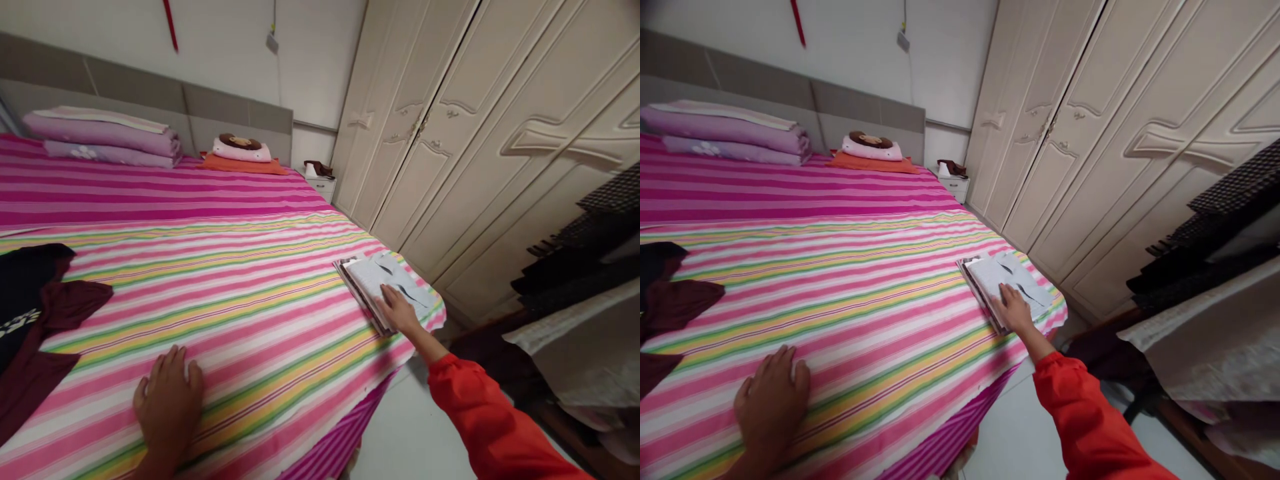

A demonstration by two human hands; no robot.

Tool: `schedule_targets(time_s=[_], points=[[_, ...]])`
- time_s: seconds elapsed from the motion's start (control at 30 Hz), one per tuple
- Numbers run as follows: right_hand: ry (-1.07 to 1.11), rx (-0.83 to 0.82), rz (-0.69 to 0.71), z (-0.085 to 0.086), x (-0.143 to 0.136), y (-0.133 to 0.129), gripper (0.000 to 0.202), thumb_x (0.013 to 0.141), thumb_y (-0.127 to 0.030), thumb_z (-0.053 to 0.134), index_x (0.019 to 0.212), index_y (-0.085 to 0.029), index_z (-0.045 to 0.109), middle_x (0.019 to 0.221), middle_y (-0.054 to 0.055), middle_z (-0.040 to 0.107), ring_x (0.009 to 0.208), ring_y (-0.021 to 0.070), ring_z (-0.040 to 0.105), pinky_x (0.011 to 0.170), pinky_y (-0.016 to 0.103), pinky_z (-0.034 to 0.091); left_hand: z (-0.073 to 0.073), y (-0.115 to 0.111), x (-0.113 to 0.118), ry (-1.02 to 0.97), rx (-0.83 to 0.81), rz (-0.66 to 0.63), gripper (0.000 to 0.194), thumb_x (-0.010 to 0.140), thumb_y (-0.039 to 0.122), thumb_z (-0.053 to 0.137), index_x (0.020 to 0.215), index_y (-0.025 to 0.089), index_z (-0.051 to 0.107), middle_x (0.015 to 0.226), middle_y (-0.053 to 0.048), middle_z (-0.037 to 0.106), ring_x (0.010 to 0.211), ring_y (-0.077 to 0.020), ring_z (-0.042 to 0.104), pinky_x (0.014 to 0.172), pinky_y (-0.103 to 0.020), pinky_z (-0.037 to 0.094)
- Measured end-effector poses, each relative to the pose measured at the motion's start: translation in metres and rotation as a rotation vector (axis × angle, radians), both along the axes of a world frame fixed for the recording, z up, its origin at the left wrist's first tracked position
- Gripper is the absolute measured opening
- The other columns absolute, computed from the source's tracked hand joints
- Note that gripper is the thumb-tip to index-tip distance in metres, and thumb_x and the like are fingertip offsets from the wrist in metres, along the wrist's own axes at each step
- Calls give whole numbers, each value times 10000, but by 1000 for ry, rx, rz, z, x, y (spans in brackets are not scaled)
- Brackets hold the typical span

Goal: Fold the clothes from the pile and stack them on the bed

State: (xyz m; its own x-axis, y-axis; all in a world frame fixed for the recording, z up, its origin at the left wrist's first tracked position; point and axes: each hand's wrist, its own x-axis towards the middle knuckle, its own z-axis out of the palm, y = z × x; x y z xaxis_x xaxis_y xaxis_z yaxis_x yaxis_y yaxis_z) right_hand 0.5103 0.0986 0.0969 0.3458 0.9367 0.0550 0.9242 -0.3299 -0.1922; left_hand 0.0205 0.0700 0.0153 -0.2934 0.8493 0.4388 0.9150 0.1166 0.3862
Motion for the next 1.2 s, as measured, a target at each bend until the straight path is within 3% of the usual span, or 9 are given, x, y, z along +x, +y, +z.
schedule_targets(time_s=[0.13,0.27,0.47,0.6,0.7,0.9,1.1,1.2], points=[[28,87,125,3,21,6,535,994,-393,281,1410,-157,521,1488,118,492,1384,216,428,1155,389,327,2,1,-1,14,-33,10,521,919,371,279,1261,125,585,1369,-178,591,1316,-314,498,1110,-511,321],[7,74,242,5,26,22,503,989,-369,329,1413,-179,522,1511,78,473,1406,197,398,1169,381,310,1,2,-6,26,-59,10,497,901,373,321,1287,168,557,1379,-155,585,1316,-301,497,1107,-501,328],[-54,89,59,6,20,46,531,991,-381,315,1423,-130,495,1517,159,444,1434,284,343,1152,463,312,-4,2,-9,35,-46,6,481,881,364,363,1303,208,535,1364,-140,595,1305,-292,507,1110,-495,330],[-62,31,81,3,-9,49,654,935,-496,432,1533,-258,317,1614,82,289,1483,348,201,1138,610,244,-2,2,-8,65,-42,4,487,892,373,333,1283,177,550,1360,-164,591,1292,-314,518,1092,-508,351],[-21,-35,-22,2,-29,50,689,934,-459,430,1556,-214,263,1631,103,235,1484,386,168,1122,671,211,0,2,-7,72,-38,13,479,903,374,320,1268,179,560,1358,-155,597,1296,-305,517,1089,-496,357],[63,73,-141,0,-33,56,577,1002,-395,235,1535,-191,315,1586,122,338,1463,363,245,1109,665,244,1,0,-5,84,-24,-1,504,919,377,282,1248,137,579,1336,-178,609,1286,-312,524,1087,-501,357],[-91,12,-26,-16,-50,51,742,931,-558,413,1557,-185,272,1633,146,201,1483,430,107,1108,728,109,-12,3,-10,68,-25,1,476,917,343,323,1241,126,597,1336,-179,609,1302,-307,507,1091,-503,346],[-148,-26,-33,-20,-48,52,760,923,-587,366,1558,-182,270,1629,157,209,1478,444,127,1083,752,125,-15,3,-8,37,-40,0,448,913,295,344,1229,134,619,1323,-166,628,1292,-293,522,1095,-489,347]])
